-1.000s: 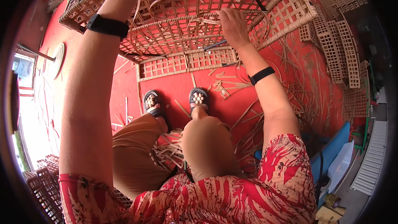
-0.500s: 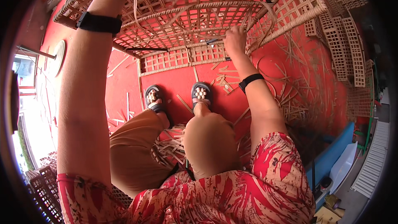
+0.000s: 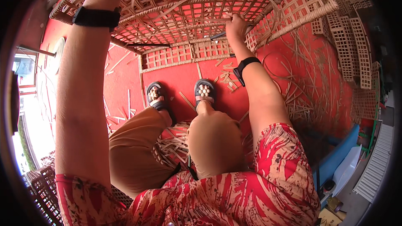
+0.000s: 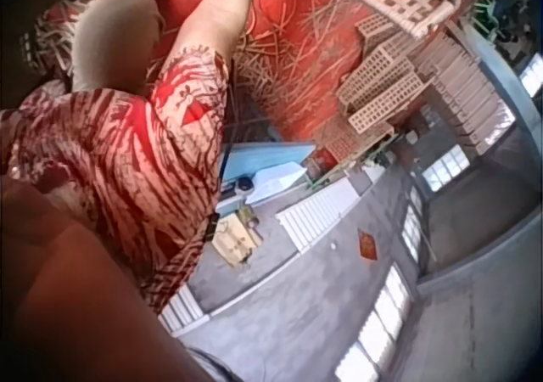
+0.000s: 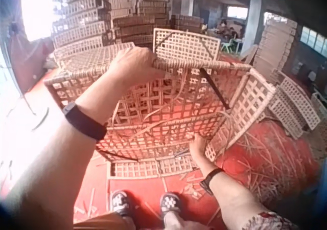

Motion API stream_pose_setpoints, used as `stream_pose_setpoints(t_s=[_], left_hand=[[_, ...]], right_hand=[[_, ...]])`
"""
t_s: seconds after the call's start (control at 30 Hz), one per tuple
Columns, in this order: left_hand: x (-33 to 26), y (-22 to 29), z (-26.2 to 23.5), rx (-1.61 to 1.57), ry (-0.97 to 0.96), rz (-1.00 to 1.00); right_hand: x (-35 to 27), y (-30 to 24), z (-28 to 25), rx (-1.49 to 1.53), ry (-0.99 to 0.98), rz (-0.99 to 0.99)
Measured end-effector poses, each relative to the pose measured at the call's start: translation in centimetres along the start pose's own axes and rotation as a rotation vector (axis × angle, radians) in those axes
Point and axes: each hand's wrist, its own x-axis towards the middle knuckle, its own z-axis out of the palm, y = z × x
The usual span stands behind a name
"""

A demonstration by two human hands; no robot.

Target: Weaving rattan furniture frames using strips and securing them with a pneumatic stapler.

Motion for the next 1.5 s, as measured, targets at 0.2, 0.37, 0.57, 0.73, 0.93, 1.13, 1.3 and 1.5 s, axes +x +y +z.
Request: stream_pose_setpoints(t_s=[0.2, 0.37, 0.57, 0.73, 0.93, 1.13, 1.3, 1.5], left_hand=[[0.4, -0.5, 1.0, -0.026, -0.033, 0.002], [0.0, -1.3, 2.1, 0.024, 0.029, 0.025], [0.1, -2.1, 3.1, 0.036, 0.090, 0.064], [-0.5, -1.9, 2.5, 0.028, 0.020, 0.051], [-0.7, -2.0, 2.2, 0.009, 0.039, 0.033], [-1.5, -2.9, 2.6, 0.078, 0.058, 0.059], [-1.3, -2.4, 2.6, 0.017, 0.001, 0.026], [-1.4, -2.8, 3.9, 0.041, 0.084, 0.062]], right_hand=[[-1.8, -2.1, 5.3, 0.080, 0.077, -0.207], [-1.8, -1.9, 7.7, -0.297, -0.007, -0.473], [-2.7, -2.1, 8.6, -0.343, -0.197, -0.482], [-3.2, -3.2, 8.1, -0.344, -0.341, -0.417], [-2.1, -2.9, 8.0, -0.436, -0.480, -0.430], [-2.8, -4.7, 7.8, -0.419, -0.545, -0.383], [-4.0, -2.6, 8.1, -0.329, -0.286, -0.491], [-6.7, -2.5, 7.9, -0.054, 0.071, -0.523]])
